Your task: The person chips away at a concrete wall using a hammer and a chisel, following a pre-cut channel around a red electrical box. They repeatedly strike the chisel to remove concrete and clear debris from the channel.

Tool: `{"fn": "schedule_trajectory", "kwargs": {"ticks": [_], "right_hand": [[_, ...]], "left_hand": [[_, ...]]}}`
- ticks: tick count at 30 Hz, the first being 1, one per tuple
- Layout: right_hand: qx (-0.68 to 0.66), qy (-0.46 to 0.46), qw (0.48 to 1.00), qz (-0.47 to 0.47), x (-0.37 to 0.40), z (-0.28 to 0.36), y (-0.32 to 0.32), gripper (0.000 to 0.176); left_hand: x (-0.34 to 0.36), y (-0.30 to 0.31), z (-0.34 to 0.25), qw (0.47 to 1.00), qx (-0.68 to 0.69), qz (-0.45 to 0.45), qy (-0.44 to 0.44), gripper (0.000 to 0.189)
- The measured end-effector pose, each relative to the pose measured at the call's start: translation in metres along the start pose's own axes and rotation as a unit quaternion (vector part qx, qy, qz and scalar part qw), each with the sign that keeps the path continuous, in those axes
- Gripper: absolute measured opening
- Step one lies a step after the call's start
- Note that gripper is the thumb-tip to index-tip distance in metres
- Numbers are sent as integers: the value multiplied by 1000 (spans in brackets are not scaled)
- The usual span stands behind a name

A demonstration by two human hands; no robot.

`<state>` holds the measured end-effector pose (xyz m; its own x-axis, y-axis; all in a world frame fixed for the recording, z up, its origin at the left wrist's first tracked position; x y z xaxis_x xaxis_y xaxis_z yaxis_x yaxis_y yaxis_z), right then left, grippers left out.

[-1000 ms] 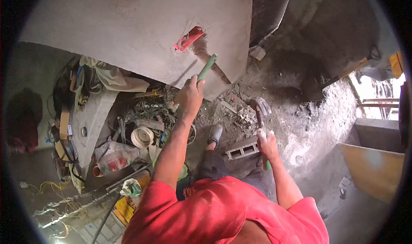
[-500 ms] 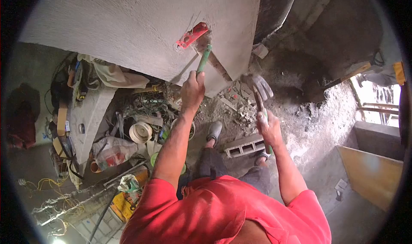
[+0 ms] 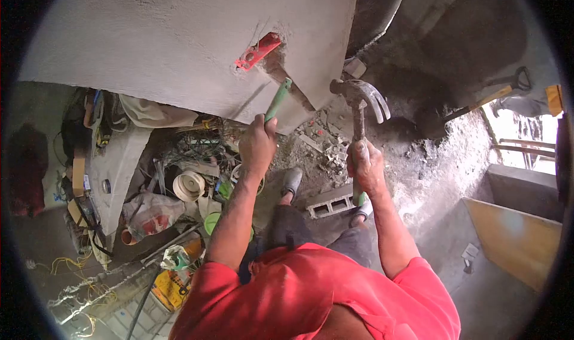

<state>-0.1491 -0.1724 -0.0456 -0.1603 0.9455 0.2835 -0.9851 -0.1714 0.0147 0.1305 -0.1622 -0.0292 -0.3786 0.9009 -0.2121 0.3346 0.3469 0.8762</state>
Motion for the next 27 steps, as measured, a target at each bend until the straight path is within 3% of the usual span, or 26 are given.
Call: {"fn": "schedule_trajectory", "kwargs": {"ticks": [4,11,13,17,18,19,21,22,24,25,26,27], "right_hand": [[40,18,999,-11,-5,-8,3,53],[56,101,993,-4,-19,34,-10,61],[24,115,993,5,-22,43,-17,61],[-23,149,988,18,-28,42,-34,59],[-51,156,986,0,-29,40,-43,56],[9,237,969,-64,-35,35,-50,55],[126,245,959,-68,-67,9,-71,54],[178,175,968,-8,-83,-5,-81,53],[221,149,964,14,-87,15,-78,55],[266,131,954,41,-91,30,-76,57],[263,126,956,40,-83,38,-72,57],[197,136,970,37,-74,50,-67,56]], "left_hand": [[-6,-10,5,999,4,27,42,37],[-15,-7,2,999,-10,25,18,31],[-14,-9,2,999,31,-11,19,32],[-16,-17,8,998,54,0,43,34],[-17,-17,8,998,37,9,53,35],[-18,-18,8,998,20,20,61,36],[-20,-16,3,997,19,27,68,36],[-21,-14,4,996,18,24,81,37],[-28,-23,14,996,44,46,61,41],[-34,-27,17,987,100,61,110,42],[-29,-28,24,971,152,82,167,43],[-32,-18,17,979,140,86,117,44]]}}
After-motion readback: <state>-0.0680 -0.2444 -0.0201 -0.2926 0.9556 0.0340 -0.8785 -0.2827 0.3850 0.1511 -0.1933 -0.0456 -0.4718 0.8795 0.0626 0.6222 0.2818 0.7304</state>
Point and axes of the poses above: each hand's wrist, its own x-axis away from the middle knuckle, its own y-axis out of the back of the hand, z = x × y, the point moved 5 cm from there along -x, towards the middle knuckle, and after that the axes turned 5 degrees about -z, right-handed, at the moved point
